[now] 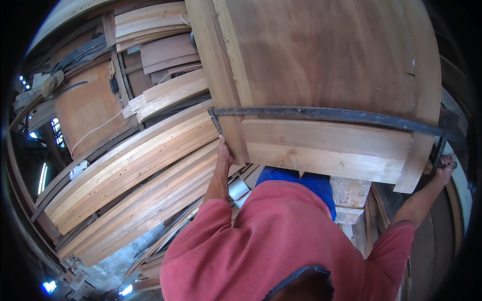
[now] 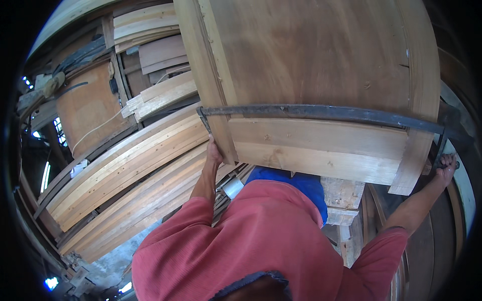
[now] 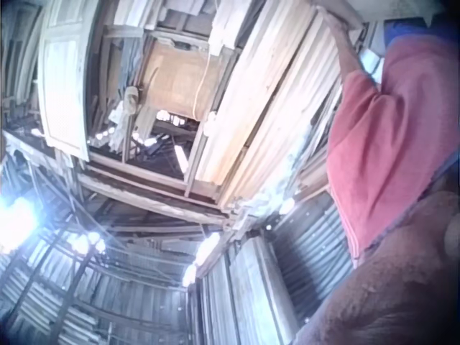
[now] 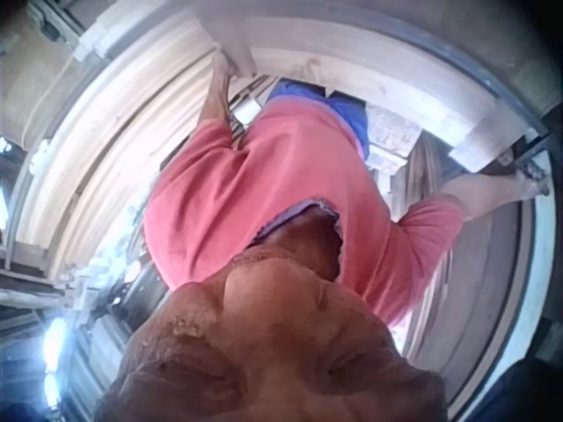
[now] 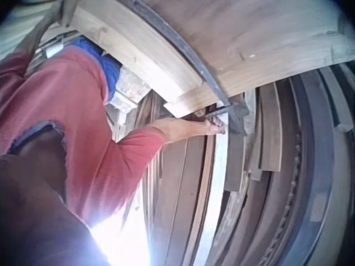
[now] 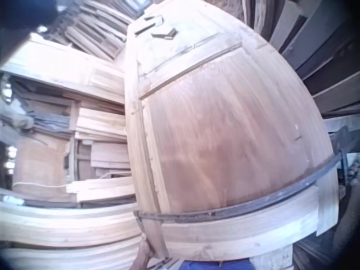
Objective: The person aligns a wooden panel within a door frame using a metal bar and a hammer, then secures the components by drilling holes into the wood with a power drill.
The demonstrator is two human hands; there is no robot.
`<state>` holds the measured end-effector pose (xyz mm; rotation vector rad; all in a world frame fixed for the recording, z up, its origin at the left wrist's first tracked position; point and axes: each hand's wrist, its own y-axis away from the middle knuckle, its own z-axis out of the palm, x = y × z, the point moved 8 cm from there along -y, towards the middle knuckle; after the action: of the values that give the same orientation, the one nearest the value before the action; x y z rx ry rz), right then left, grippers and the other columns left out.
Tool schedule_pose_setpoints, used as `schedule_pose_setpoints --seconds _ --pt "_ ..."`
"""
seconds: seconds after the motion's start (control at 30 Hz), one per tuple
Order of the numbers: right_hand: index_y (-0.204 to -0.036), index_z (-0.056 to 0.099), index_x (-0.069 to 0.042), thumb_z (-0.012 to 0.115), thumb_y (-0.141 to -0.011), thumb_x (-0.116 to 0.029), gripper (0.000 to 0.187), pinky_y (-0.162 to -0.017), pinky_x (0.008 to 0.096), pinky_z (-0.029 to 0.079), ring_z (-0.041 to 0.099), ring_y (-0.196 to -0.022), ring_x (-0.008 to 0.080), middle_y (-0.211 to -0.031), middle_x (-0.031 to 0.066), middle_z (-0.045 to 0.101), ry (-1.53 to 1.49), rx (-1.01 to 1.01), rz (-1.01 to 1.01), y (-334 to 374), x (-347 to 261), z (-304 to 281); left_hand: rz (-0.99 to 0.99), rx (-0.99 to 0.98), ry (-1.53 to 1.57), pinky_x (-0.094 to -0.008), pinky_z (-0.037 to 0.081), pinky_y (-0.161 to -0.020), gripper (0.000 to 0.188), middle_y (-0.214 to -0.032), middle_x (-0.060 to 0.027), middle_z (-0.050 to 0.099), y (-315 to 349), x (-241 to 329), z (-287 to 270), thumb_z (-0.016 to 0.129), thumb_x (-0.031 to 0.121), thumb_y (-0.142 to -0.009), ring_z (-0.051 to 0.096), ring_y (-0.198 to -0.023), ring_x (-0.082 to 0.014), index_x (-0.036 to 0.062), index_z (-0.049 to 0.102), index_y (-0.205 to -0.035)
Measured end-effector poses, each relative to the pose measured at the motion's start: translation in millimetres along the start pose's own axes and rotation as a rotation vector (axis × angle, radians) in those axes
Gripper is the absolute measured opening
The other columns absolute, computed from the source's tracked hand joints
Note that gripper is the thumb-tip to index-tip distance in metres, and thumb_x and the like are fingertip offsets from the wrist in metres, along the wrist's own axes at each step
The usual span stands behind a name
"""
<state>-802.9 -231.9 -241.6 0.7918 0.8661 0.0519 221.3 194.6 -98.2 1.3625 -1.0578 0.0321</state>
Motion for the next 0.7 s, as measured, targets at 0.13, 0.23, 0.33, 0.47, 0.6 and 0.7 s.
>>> schedule_pose_setpoints --seconds 0.13,0.23,0.33,0.47,0.6,0.7 --pt "-0.075 0.042 -0.013 0.059 -0.103 -0.022 0.033 -0.047 0.0263 0.034 0.038 -0.053 0.0112 -0.063 -0.0014 0.04 0.28 0.312 0.016 -9 -17 -37 -0.005 0.028 -0.048 -0.044 0.04 -0.112 0.065 -0.141 -0.0125 0.058 -13 -2 19 0.032 0.056 -0.107 0.055 -0.128 -0.0288 0.005 0.049 -0.144" --pt "-0.074 0.042 -0.014 0.06 -0.103 -0.024 0.034 -0.045 0.027 0.034 0.039 -0.049 0.0116 -0.06 -0.0009 0.041 0.496 0.492 -0.027 11 -15 -24 -0.017 0.034 -0.047 -0.0414 0.039 -0.113 0.069 -0.143 -0.0128 0.056 -1 -6 15 0.033 0.058 -0.106 0.054 -0.129 -0.0282 0.0039 0.048 -0.146" --pt "-0.074 0.043 -0.014 0.06 -0.103 -0.024 0.035 -0.043 0.0274 0.035 0.039 -0.046 0.0118 -0.058 -0.001 0.041 0.553 0.521 -0.056 25 -12 10 0.002 0.038 -0.047 -0.0407 0.038 -0.113 0.07 -0.144 -0.0129 0.056 -5 -8 11 0.034 0.059 -0.106 0.053 -0.13 -0.028 0.003 0.047 -0.146" --pt "-0.106 0.059 -0.002 0.063 -0.099 -0.023 0.022 -0.079 0.0323 0.047 0.053 -0.083 0.0202 -0.095 0.0097 0.059 -0.032 0.076 -0.004 44 -9 29 0.019 0.156 -0.065 -0.0389 0.039 -0.112 0.07 -0.143 -0.0124 0.056 -3 -12 -10 0.034 0.059 -0.106 0.053 -0.129 -0.0268 0.0016 0.05 -0.144" --pt "-0.121 0.054 -0.004 0.059 -0.101 -0.025 0.029 -0.066 0.0314 0.044 0.046 -0.07 0.013 -0.083 0.0011 0.05 -0.355 -0.352 -0.003 32 -6 19 0.208 0.136 -0.283 -0.0393 0.04 -0.109 0.079 -0.138 -0.0199 0.055 -7 6 11 0.048 0.063 -0.099 0.053 -0.127 -0.0327 -0.0028 0.042 -0.143" --pt "-0.114 0.055 -0.007 0.06 -0.101 -0.022 0.021 -0.055 0.0299 0.04 0.04 -0.061 0.0096 -0.072 -0.0036 0.04 -0.128 -0.297 -0.097 27 -8 16 0.438 0.242 -0.674 -0.0409 0.04 -0.108 0.089 -0.132 -0.0259 0.054 20 23 41 0.065 0.059 -0.09 0.052 -0.125 -0.0364 -0.0076 0.034 -0.141"
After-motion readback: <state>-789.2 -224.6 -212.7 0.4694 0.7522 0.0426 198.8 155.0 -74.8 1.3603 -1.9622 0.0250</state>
